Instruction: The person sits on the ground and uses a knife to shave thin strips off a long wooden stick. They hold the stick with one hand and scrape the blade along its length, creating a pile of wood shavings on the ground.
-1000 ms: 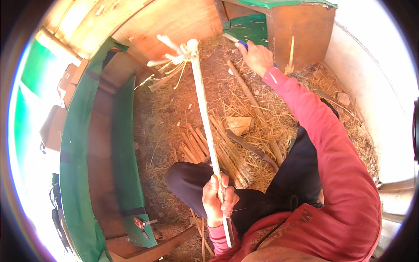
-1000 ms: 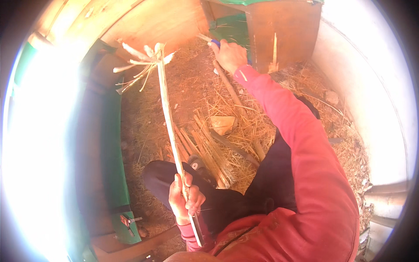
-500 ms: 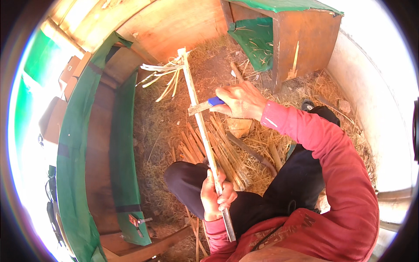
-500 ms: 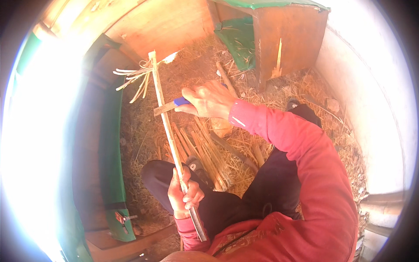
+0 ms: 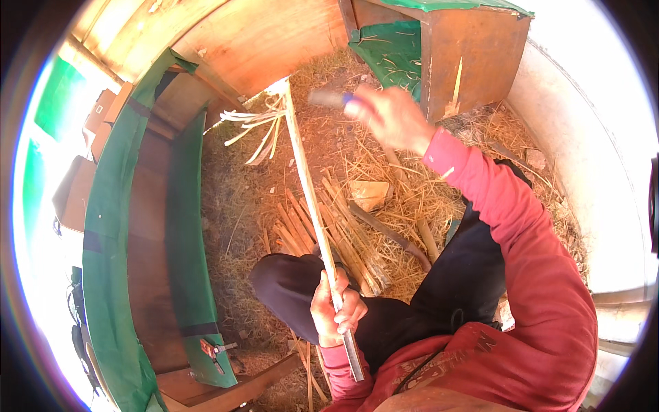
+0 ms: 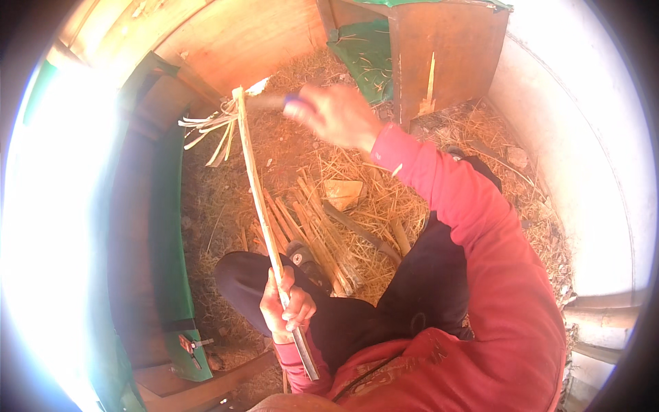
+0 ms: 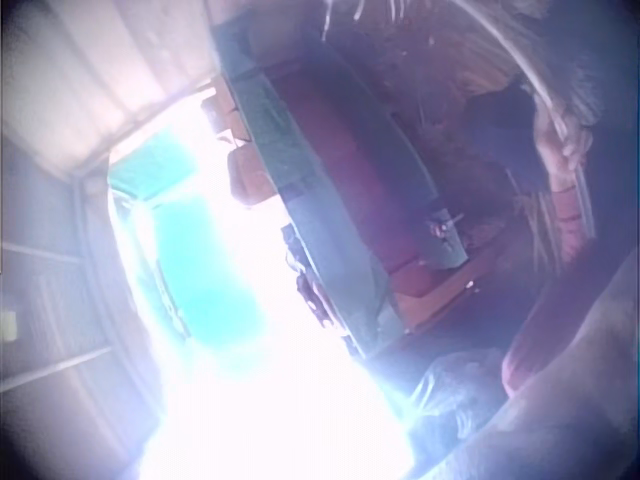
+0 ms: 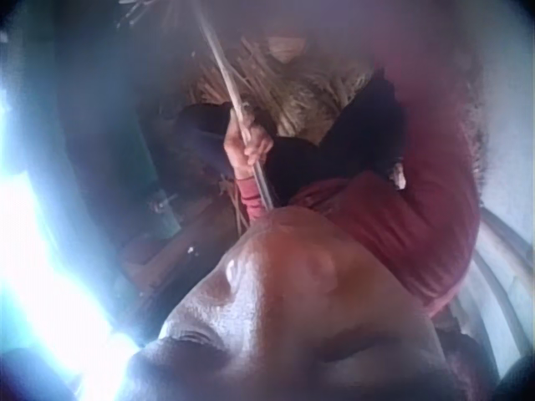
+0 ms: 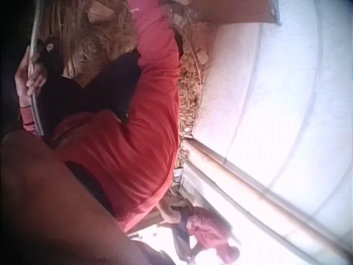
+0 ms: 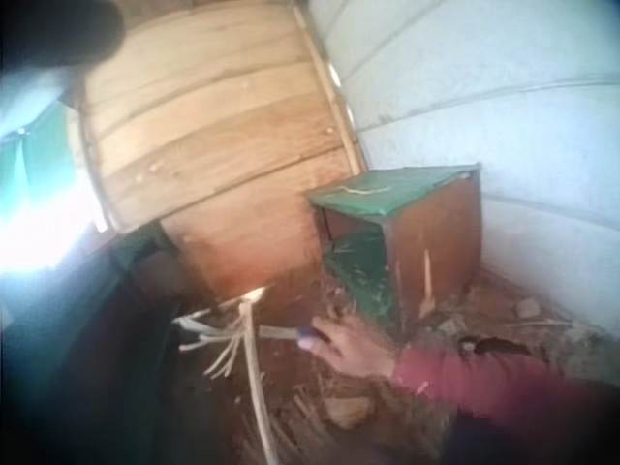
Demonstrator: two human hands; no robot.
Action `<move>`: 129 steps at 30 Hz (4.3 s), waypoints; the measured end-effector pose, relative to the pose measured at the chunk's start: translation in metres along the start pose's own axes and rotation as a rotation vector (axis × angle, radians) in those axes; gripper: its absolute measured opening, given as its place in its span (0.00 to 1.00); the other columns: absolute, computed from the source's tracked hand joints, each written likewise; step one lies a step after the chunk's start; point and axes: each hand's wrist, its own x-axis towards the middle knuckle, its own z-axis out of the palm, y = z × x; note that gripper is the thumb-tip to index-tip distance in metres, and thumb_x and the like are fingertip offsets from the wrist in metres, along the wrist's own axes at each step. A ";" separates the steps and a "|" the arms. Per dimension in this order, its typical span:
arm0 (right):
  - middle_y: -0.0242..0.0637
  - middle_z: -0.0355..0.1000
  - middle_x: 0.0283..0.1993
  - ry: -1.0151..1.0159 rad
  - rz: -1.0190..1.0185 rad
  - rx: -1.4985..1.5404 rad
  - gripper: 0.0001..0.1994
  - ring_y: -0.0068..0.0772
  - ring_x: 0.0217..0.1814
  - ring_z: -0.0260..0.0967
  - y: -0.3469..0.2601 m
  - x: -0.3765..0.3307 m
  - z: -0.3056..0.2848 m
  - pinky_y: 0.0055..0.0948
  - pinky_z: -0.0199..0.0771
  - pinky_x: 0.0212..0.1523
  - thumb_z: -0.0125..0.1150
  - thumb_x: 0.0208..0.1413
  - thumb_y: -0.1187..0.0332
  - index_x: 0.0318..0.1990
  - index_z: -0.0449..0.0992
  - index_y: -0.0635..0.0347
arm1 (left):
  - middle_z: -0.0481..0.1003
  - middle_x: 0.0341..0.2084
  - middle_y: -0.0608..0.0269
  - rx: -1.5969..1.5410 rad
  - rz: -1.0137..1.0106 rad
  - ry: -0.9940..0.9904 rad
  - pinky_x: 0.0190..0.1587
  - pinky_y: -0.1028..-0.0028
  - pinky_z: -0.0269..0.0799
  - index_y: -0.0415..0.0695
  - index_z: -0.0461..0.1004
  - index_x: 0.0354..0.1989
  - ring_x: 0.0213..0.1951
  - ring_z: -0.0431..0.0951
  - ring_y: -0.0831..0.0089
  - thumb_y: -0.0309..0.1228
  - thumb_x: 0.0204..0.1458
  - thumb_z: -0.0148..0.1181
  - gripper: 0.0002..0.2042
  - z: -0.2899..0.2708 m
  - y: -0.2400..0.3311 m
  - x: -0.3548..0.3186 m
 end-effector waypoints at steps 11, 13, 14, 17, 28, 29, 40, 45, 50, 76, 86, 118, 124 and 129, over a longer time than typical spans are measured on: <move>0.39 0.68 0.16 -0.125 -0.125 -0.355 0.24 0.40 0.13 0.68 -0.013 0.014 0.040 0.40 0.65 0.14 0.49 0.60 0.42 0.31 0.70 0.57 | 0.54 0.04 0.69 0.057 0.010 0.145 0.06 0.80 0.43 0.48 0.60 0.30 0.02 0.48 0.79 0.49 0.66 0.33 0.20 0.020 0.002 0.004; 0.35 0.69 0.18 -0.085 0.056 -0.482 0.24 0.39 0.13 0.67 0.023 0.023 0.043 0.39 0.65 0.12 0.49 0.59 0.42 0.33 0.71 0.57 | 0.54 0.04 0.69 0.114 -0.044 0.154 0.06 0.79 0.43 0.47 0.60 0.30 0.02 0.48 0.79 0.50 0.66 0.34 0.20 0.019 -0.005 -0.002; 0.36 0.69 0.18 0.024 0.217 -0.562 0.27 0.39 0.14 0.68 0.053 0.030 0.033 0.41 0.67 0.15 0.45 0.60 0.40 0.34 0.72 0.58 | 0.54 0.04 0.69 0.156 -0.089 0.154 0.06 0.79 0.43 0.47 0.60 0.29 0.02 0.48 0.79 0.50 0.66 0.35 0.20 0.018 -0.013 -0.013; 0.39 0.70 0.18 0.129 0.612 -0.495 0.33 0.40 0.19 0.71 0.117 0.038 -0.007 0.47 0.73 0.25 0.33 0.63 0.37 0.35 0.75 0.58 | 0.53 0.04 0.70 0.108 -0.112 0.188 0.07 0.80 0.44 0.47 0.60 0.29 0.03 0.47 0.80 0.51 0.65 0.35 0.21 0.006 -0.028 -0.037; 0.44 0.68 0.17 -0.336 0.006 0.001 0.26 0.50 0.20 0.70 -0.005 -0.004 0.012 0.45 0.70 0.26 0.45 0.61 0.41 0.31 0.73 0.58 | 0.53 0.03 0.69 0.174 -0.019 0.159 0.07 0.80 0.44 0.48 0.58 0.29 0.02 0.48 0.80 0.47 0.67 0.31 0.19 -0.001 -0.015 -0.024; 0.42 0.66 0.16 -0.287 -0.093 -0.023 0.23 0.47 0.17 0.67 -0.011 -0.010 0.014 0.43 0.67 0.21 0.49 0.60 0.44 0.30 0.71 0.57 | 0.53 0.03 0.69 0.181 -0.025 0.149 0.07 0.80 0.44 0.49 0.58 0.30 0.02 0.49 0.79 0.47 0.67 0.29 0.19 -0.002 -0.016 -0.023; 0.45 0.77 0.31 -0.158 0.309 -0.659 0.20 0.46 0.34 0.77 0.075 0.004 0.046 0.43 0.77 0.35 0.44 0.63 0.52 0.41 0.76 0.57 | 0.56 0.07 0.69 0.238 -0.137 0.190 0.06 0.81 0.47 0.45 0.64 0.31 0.05 0.50 0.82 0.50 0.65 0.40 0.20 0.012 -0.037 -0.038; 0.43 0.74 0.27 -0.092 0.809 -0.366 0.32 0.41 0.34 0.76 0.125 0.017 -0.009 0.43 0.74 0.36 0.36 0.64 0.41 0.35 0.77 0.62 | 0.55 0.11 0.72 0.079 0.033 0.323 0.06 0.81 0.48 0.45 0.63 0.31 0.06 0.51 0.82 0.48 0.65 0.42 0.19 -0.008 -0.029 -0.045; 0.30 0.63 0.18 -0.192 0.678 0.130 0.33 0.27 0.22 0.65 0.074 0.009 0.012 0.34 0.67 0.28 0.38 0.62 0.36 0.28 0.74 0.59 | 0.59 0.07 0.66 0.565 0.319 0.342 0.07 0.80 0.52 0.42 0.65 0.35 0.05 0.55 0.79 0.43 0.66 0.40 0.16 0.017 0.003 0.004; 0.47 0.71 0.48 -1.117 0.988 -0.387 0.16 0.46 0.45 0.75 0.042 -0.402 0.177 0.41 0.77 0.40 0.56 0.56 0.61 0.48 0.75 0.59 | 0.67 0.17 0.62 1.067 0.289 0.324 0.14 0.77 0.65 0.47 0.59 0.61 0.13 0.66 0.76 0.34 0.64 0.44 0.17 0.008 0.097 0.137; 0.40 0.72 0.46 -1.220 0.858 -0.498 0.11 0.39 0.44 0.76 0.026 -0.405 0.185 0.37 0.75 0.38 0.59 0.54 0.68 0.45 0.78 0.54 | 0.78 0.29 0.43 0.952 0.216 0.143 0.45 0.62 0.73 0.34 0.65 0.48 0.38 0.81 0.52 0.44 0.62 0.45 0.21 -0.049 0.091 0.149; 0.55 0.75 0.33 -0.402 1.345 0.501 0.23 0.57 0.35 0.74 -0.025 -0.260 0.066 0.44 0.74 0.39 0.66 0.50 0.59 0.47 0.70 0.67 | 0.64 0.19 0.71 1.432 0.257 0.433 0.26 0.76 0.60 0.42 0.72 0.34 0.22 0.64 0.81 0.35 0.60 0.43 0.12 -0.189 0.088 0.247; 0.61 0.74 0.35 -0.572 1.139 0.045 0.23 0.61 0.39 0.73 -0.020 -0.299 0.140 0.49 0.72 0.43 0.64 0.52 0.55 0.47 0.71 0.63 | 0.65 0.17 0.67 1.452 0.269 0.552 0.26 0.73 0.60 0.40 0.72 0.36 0.21 0.64 0.79 0.38 0.56 0.44 0.15 -0.186 0.079 0.244; 0.59 0.73 0.29 -0.482 1.088 0.017 0.20 0.61 0.33 0.73 -0.017 -0.312 0.136 0.50 0.73 0.36 0.63 0.53 0.56 0.42 0.71 0.65 | 0.64 0.17 0.67 1.408 0.279 0.498 0.25 0.74 0.59 0.40 0.71 0.35 0.20 0.64 0.79 0.37 0.57 0.43 0.14 -0.188 0.070 0.247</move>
